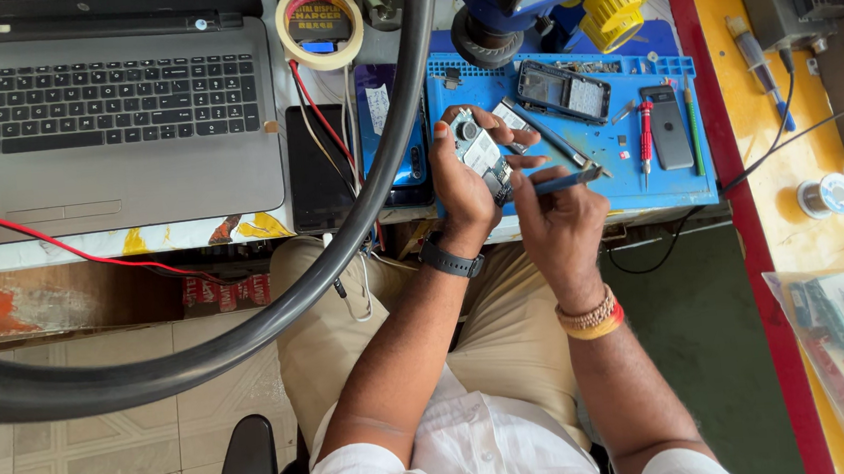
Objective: The person sits at a repair workbench and repairs a keypad feature phone. They pry open the phone's keypad and cover, apply liquid from a yellow bottle onto the phone and its exposed circuit board, and use a small pry tool to work on the board and reassemble the phone.
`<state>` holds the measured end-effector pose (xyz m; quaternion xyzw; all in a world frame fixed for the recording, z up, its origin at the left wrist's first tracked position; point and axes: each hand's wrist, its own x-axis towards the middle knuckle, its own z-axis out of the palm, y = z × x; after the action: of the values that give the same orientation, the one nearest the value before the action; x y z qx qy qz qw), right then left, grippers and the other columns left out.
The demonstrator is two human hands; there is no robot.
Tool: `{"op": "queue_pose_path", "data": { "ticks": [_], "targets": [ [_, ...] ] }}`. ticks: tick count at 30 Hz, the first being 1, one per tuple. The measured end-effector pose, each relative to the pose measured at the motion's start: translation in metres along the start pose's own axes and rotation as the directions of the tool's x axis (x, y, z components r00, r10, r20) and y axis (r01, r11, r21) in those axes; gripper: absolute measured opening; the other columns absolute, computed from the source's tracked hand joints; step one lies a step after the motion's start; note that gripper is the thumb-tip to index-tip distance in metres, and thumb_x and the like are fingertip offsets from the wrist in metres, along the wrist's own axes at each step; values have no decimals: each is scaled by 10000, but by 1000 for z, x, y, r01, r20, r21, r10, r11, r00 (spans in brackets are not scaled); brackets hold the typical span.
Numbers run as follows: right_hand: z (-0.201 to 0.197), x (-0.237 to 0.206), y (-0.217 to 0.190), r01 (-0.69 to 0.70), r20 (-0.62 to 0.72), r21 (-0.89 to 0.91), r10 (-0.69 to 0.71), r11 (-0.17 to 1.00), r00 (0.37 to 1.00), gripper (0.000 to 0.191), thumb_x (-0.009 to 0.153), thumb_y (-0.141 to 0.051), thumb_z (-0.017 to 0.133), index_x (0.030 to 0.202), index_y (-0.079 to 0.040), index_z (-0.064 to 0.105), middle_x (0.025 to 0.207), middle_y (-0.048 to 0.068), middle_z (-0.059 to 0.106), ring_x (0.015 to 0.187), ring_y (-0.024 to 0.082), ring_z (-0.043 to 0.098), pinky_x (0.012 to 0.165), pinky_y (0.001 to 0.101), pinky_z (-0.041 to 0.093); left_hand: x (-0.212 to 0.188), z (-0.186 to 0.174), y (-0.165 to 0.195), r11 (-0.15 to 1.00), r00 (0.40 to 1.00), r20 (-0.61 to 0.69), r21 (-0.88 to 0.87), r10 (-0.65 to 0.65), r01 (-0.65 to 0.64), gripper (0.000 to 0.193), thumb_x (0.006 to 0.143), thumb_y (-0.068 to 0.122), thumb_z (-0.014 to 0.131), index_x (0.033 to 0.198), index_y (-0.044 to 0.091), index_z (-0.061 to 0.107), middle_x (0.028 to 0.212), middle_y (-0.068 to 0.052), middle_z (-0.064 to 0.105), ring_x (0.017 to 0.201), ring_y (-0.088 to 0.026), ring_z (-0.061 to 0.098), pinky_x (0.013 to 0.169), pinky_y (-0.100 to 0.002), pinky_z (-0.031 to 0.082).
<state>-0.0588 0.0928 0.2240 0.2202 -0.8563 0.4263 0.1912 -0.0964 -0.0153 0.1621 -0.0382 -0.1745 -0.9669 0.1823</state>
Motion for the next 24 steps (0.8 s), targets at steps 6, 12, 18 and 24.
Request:
{"op": "queue_pose_path", "data": {
  "ticks": [6,12,18,24],
  "targets": [
    [-1,-2,0,15,26,41,-16,999,1000,190,1001,-60,747,865,35,654,603,59,607,533,59,533,503,252,403,0,0,0,1000,1000,-4,-3,-7,7,582,1077,606,342,1032,54,522,902,-132,562,904,-388,699,715,-538,629],
    [0,-7,6,-15,64,141,6,990,998,153,1011,-62,712,902,27,649,692,62,699,572,83,675,506,229,509,0,3,7,994,997,-39,-84,-73,69,573,1080,602,317,1020,67,512,901,-119,548,912,-386,688,708,-559,637],
    [-1,-5,8,15,17,123,-17,992,1000,154,1025,-45,714,898,22,659,726,74,710,589,111,677,543,246,504,1,4,9,987,993,-56,-125,-108,100,596,1061,626,309,1015,70,517,892,-131,555,912,-399,686,701,-581,631],
    [5,-5,7,-133,-6,339,144,931,990,148,1022,-63,709,917,16,640,741,54,705,620,94,663,547,229,512,3,2,7,981,993,-52,-170,-103,93,588,1065,626,323,1021,74,520,890,-131,557,903,-407,684,697,-595,629]
  ]
}}
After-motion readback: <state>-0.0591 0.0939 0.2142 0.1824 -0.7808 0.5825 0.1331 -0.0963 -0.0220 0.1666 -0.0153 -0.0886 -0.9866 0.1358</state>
